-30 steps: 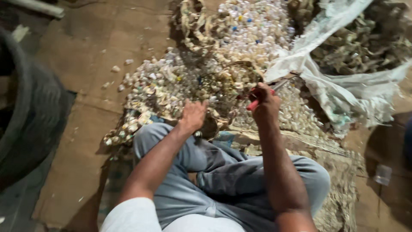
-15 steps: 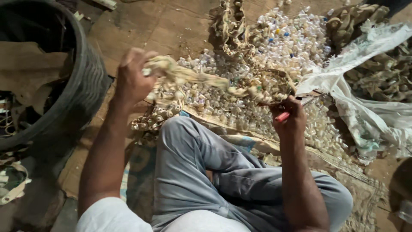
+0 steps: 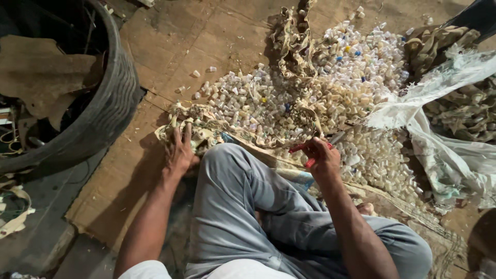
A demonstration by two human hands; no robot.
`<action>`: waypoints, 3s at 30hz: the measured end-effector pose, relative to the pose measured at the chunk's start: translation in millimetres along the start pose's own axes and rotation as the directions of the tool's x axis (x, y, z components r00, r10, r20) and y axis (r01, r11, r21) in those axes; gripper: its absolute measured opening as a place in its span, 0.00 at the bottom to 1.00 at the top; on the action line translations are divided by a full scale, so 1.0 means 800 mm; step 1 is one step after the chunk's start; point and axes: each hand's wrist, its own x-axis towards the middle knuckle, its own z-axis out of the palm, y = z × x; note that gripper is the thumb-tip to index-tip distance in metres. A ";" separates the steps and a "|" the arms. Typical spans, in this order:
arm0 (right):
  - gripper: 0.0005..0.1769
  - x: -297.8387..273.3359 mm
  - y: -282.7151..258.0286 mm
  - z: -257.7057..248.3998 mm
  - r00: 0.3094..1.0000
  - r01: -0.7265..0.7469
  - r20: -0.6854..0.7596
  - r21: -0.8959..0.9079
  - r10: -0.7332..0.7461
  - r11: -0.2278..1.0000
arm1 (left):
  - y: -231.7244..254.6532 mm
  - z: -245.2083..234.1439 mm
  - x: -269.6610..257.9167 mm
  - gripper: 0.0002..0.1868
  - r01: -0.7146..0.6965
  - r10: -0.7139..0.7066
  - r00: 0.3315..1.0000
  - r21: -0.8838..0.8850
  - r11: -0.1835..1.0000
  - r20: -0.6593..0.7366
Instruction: The person sits on the floor and uses red-handled pliers to cut plastic caps off a long, tangled string of connected caps. The cut caps fall onto a large pile on the floor, and the person continues cutting along the string.
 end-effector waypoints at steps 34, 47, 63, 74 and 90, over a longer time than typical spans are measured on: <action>0.12 0.020 0.030 0.003 0.991 -0.104 -0.089 -0.063 0.098 0.993 | -0.070 -0.010 0.080 0.13 -0.119 -0.132 0.855 -0.438 0.891 -0.501; 0.10 0.029 0.039 -0.008 0.990 -0.129 -0.063 -0.063 0.125 0.990 | -0.080 0.005 0.134 0.34 0.434 -0.398 0.848 0.027 0.901 -0.351; 0.12 0.017 0.022 0.009 0.998 -0.060 -0.026 -0.231 0.055 0.971 | -0.048 -0.057 0.106 0.09 -0.317 0.250 0.803 -0.032 0.948 -0.541; 0.16 0.009 0.010 0.013 0.996 -0.049 0.058 -0.311 0.071 0.949 | -0.092 0.013 0.154 0.15 0.278 -0.185 0.943 0.354 0.893 -0.275; 0.16 -0.010 0.052 0.011 0.995 0.074 -0.023 -0.505 -0.099 0.860 | 0.393 0.088 0.135 0.15 0.154 0.225 0.950 -0.951 0.270 0.217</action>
